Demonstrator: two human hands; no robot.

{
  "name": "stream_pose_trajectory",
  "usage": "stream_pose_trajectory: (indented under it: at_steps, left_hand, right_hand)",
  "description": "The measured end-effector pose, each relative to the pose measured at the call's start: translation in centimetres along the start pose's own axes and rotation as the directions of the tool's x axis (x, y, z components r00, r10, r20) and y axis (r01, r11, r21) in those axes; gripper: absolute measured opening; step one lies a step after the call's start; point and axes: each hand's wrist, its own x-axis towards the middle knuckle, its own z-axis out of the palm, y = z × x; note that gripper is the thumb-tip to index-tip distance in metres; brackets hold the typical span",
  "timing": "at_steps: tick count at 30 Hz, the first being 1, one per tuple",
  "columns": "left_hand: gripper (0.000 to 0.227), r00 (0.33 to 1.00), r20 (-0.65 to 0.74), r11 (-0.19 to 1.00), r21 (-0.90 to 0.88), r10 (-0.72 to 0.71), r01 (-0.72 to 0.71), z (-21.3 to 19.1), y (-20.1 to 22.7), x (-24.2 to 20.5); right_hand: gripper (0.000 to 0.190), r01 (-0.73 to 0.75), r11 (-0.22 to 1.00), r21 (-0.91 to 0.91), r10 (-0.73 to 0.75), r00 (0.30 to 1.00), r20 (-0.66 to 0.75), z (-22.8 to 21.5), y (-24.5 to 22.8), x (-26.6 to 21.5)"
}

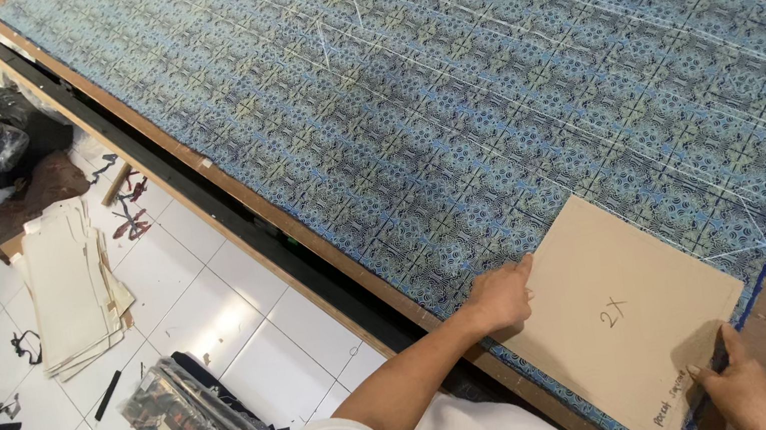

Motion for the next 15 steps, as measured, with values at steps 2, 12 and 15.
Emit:
stream_pose_trajectory:
  at_steps: [2, 12, 15]
  left_hand:
    - [0.074, 1.0, -0.008, 1.0, -0.008, 0.012, -0.012, 0.0, -0.1, -0.1]
    - [0.073, 1.0, 0.019, 1.0, 0.021, 0.009, -0.009, -0.2, 0.1, 0.1]
    - [0.073, 0.999, -0.009, 0.999, 0.012, 0.038, -0.038, 0.2, -0.3, 0.1]
  right_hand:
    - [0.11, -0.015, 1.0, -0.018, 0.015, 1.0, 0.004, 0.0, 0.0, 0.1]
    - [0.106, -0.012, 1.0, 0.001, 0.013, 0.998, -0.059, 0.4, 0.2, -0.7]
    - [0.105, 0.002, 0.997, 0.071, 0.004, 0.997, -0.074, 0.4, 0.4, -1.1]
